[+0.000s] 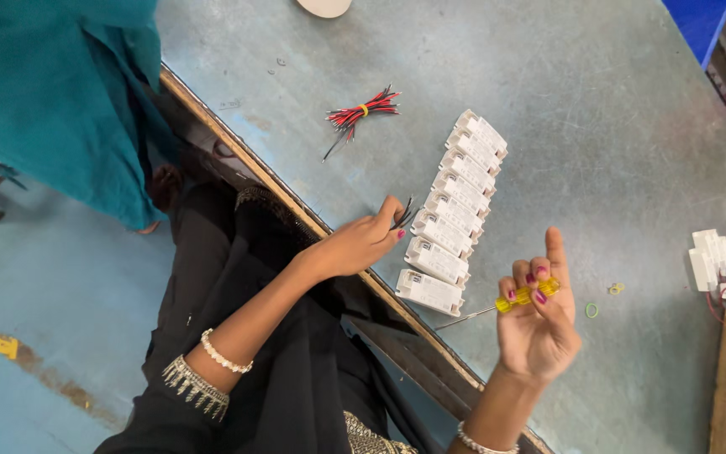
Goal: The person uses a screwdriver to attach red and black wires to a row of white plastic electrical components on a workbench. They repeatedly insert wire ends into terminals and tighten screws to secure them.
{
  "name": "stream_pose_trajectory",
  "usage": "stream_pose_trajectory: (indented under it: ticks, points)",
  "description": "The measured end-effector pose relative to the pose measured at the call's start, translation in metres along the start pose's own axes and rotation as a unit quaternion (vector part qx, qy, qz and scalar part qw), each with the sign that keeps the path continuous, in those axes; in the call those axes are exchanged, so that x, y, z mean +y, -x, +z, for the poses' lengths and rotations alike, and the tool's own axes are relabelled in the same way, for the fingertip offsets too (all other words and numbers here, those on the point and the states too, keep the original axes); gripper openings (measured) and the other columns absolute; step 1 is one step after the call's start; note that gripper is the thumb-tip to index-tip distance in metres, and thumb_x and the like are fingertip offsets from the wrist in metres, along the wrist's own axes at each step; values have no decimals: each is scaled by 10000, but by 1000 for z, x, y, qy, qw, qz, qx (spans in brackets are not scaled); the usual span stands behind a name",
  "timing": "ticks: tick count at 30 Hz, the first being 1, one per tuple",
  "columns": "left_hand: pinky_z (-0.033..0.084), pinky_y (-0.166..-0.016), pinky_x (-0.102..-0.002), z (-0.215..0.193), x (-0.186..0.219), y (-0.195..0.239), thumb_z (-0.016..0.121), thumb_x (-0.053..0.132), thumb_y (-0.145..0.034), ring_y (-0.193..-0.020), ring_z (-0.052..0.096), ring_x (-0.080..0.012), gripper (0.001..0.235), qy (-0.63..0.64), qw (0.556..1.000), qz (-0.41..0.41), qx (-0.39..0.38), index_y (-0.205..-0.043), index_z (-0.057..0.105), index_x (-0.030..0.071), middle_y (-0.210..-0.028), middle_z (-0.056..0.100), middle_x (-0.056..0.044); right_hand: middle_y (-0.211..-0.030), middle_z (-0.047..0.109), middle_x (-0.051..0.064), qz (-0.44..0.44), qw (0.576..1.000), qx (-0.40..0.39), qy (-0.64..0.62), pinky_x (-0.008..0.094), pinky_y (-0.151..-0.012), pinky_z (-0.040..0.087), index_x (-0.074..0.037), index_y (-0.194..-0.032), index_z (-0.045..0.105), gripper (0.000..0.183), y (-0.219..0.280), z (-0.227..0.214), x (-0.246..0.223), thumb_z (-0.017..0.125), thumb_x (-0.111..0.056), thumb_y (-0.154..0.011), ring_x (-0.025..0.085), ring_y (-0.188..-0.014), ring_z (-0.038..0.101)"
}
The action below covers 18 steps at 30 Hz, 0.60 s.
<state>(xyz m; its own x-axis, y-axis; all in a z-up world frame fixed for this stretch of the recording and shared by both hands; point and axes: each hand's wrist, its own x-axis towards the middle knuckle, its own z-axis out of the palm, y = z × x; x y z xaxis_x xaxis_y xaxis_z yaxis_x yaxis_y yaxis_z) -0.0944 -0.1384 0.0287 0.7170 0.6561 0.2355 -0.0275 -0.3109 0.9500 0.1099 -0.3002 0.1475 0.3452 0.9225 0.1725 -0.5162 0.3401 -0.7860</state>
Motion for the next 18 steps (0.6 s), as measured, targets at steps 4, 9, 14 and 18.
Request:
stream_pose_trajectory:
  ticks: [4,9,14,18]
  points:
    - [472,-732,-470,-2,8,10,501,281,-1031,-842,664,-412,256,-4,994,-79,-71,-1190,427,94,-864,677,-194,-1022,584,17,-49,996,73,-6,280,-776,402,-32,-1522,422,522,1,3,18,596,-115,-1036,112,-849,480]
    - [491,-654,-421,6,19,22,626,307,-929,-734,659,-324,256,16,997,-67,-45,-1051,602,83,-797,687,-115,-721,401,-22,-87,995,44,15,276,-609,284,-121,-893,486,365,6,2,31,475,-342,-1182,107,-666,343]
    - [473,-589,-364,10,23,25,699,263,-828,-591,612,-194,177,4,999,-31,11,-938,692,125,-648,624,-25,-557,241,-26,-93,993,52,41,296,-499,167,-162,-658,263,582,5,-1,37,380,-397,-1177,109,-518,206]
    - [410,-550,-382,9,26,24,744,290,-814,-505,491,-222,187,-32,995,-94,-13,-928,700,147,-539,497,-35,-485,156,-42,-130,987,60,74,306,-461,80,-183,-637,210,588,3,-2,43,376,-365,-1170,97,-454,81]
